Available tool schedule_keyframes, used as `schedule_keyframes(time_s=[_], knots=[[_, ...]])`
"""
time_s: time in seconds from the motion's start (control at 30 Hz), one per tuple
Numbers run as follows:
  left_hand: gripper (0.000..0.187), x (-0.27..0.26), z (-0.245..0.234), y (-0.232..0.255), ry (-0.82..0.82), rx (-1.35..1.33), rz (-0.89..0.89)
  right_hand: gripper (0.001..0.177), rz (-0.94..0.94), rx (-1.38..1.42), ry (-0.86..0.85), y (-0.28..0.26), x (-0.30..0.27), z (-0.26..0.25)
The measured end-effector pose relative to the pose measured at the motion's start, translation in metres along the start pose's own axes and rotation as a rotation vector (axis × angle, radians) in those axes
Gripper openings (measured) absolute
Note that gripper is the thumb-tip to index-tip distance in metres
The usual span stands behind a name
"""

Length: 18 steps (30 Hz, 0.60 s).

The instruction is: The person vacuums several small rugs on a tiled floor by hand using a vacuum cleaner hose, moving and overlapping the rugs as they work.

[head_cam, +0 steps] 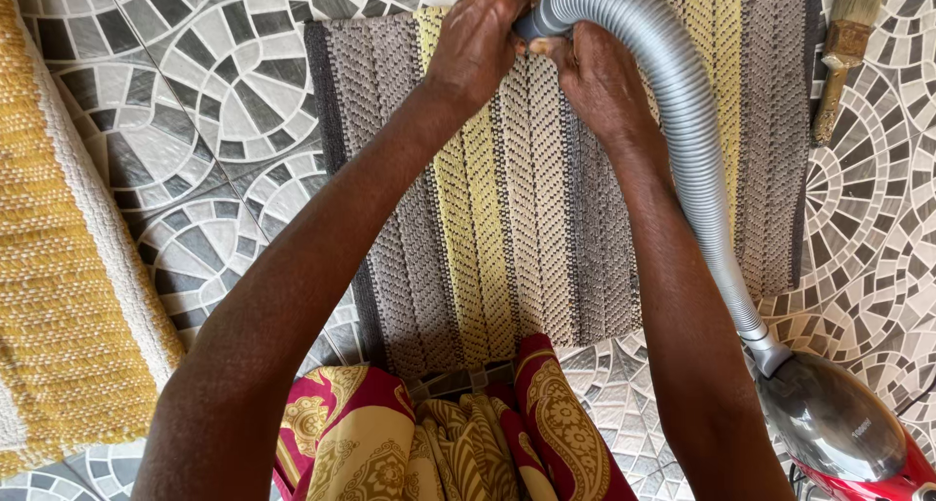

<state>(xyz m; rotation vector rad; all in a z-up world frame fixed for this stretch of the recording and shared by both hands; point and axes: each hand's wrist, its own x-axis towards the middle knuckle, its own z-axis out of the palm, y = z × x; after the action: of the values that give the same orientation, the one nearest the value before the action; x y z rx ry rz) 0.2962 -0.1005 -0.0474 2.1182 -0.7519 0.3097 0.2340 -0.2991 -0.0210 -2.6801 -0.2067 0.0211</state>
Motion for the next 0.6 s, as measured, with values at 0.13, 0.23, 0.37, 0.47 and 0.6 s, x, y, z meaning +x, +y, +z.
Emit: schedule_keyframes(time_s=[0.13, 0.23, 0.37, 0.47, 0.6], knots=[[0.017, -0.014, -0.005, 0.019, -0.152, -0.023, -0.147, 0.022, -0.062, -0.057, 0.014, -0.010, -0.019, -0.006], [0.022, -0.046, -0.015, 0.038, -0.068, 0.068, -0.035, 0.019, -0.043, 0.000, -0.077, -0.024, -0.038, -0.018], [0.025, -0.022, -0.008, 0.025, -0.107, 0.065, -0.102, 0.037, 0.140, 0.056, -0.075, -0.040, -0.025, -0.017], [0.030, -0.017, -0.018, 0.028, -0.059, 0.032, -0.075, 0.042, 0.008, -0.024, 0.005, -0.053, -0.023, -0.028], [0.050, -0.060, -0.047, 0.009, -0.212, 0.414, -0.103, 0.042, -0.039, 0.291, 0.114, -0.060, -0.044, -0.043]])
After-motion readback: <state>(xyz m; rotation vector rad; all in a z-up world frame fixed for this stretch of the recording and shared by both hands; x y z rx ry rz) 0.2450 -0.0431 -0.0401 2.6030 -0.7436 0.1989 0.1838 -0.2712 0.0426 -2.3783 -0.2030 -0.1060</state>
